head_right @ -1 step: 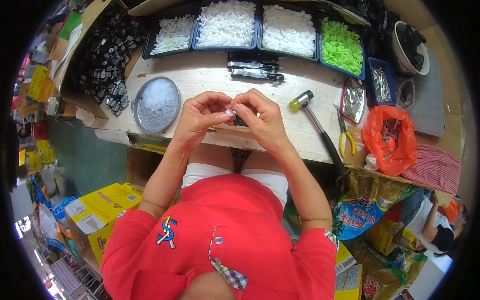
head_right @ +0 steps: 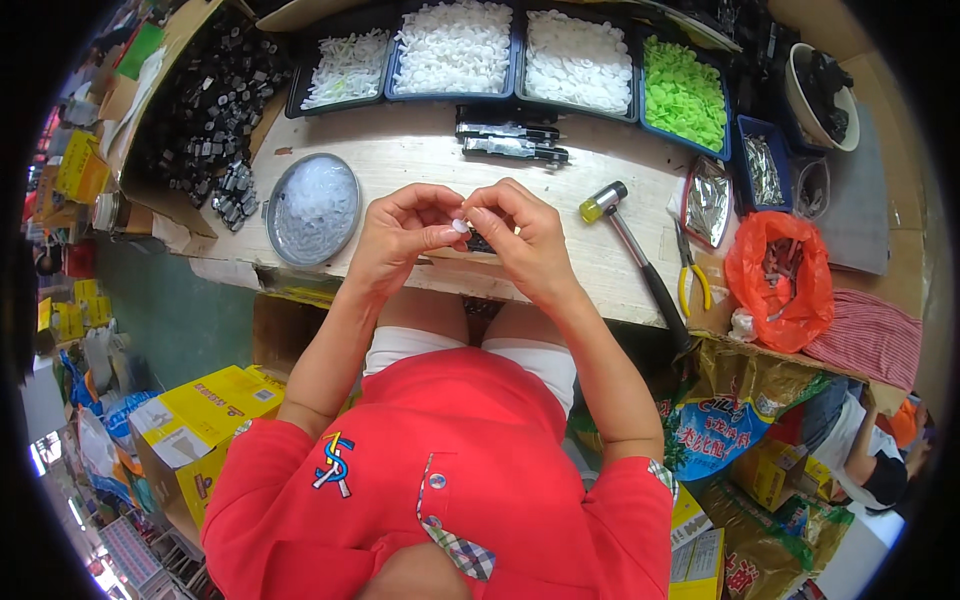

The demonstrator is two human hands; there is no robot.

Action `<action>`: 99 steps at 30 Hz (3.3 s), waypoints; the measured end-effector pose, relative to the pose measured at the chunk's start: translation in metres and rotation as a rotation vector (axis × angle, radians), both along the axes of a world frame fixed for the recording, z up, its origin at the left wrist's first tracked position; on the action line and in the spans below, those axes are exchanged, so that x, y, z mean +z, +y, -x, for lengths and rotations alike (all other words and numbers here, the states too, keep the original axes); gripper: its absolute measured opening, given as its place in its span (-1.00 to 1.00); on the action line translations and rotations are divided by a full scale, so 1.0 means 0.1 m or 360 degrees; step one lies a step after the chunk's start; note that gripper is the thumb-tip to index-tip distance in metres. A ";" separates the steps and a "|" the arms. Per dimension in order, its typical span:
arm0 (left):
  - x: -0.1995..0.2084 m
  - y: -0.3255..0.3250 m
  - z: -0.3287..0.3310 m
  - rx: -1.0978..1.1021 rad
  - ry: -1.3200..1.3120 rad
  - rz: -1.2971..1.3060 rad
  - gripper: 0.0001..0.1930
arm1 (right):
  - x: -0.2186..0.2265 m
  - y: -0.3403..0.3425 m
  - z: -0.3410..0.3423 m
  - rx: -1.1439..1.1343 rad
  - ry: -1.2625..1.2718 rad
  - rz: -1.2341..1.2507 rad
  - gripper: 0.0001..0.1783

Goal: Assembling small plastic components into toy assemblies using a small hammer at a factory workbench.

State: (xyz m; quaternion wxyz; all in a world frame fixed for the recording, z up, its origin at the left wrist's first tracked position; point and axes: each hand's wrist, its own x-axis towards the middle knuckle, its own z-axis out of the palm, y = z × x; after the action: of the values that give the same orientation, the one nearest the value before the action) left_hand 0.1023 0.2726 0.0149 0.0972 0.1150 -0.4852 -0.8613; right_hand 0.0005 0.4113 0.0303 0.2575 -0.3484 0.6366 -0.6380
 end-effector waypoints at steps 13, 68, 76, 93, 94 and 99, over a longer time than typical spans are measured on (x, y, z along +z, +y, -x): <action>-0.04 0.07 -0.08 0.0078 -0.0116 -0.0003 -0.72 | -0.12 -0.05 -0.06 -0.0188 0.0388 -0.0043 -0.91; 0.26 -0.23 0.80 -0.0396 -0.0148 0.2175 -0.82 | -0.25 1.22 1.58 -0.0648 0.2210 -0.1208 -0.76; 0.27 -0.38 1.92 -0.0015 -0.0039 0.2791 -0.89 | -0.24 1.08 1.70 -0.0548 0.2239 -0.1749 -0.78; 0.11 -0.34 2.42 -0.0383 -0.0032 0.3078 -0.91 | -0.38 1.05 1.76 -0.0531 0.2471 -0.1509 -0.92; 0.14 -0.33 2.39 -0.0388 -0.0051 0.3049 -0.91 | -0.37 1.04 1.77 -0.0533 0.2474 -0.1494 -0.92; 0.30 -0.29 2.40 -0.0549 -0.0249 0.3143 -0.86 | -0.34 1.02 1.77 -0.0262 0.2470 -0.1667 -0.93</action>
State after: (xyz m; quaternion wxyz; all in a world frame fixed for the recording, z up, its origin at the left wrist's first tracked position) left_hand -0.1379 0.2438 0.0447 -0.0093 -0.0326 -0.9973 -0.0656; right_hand -0.1768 0.5136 -0.0040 -0.1609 -0.4700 0.8589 0.1243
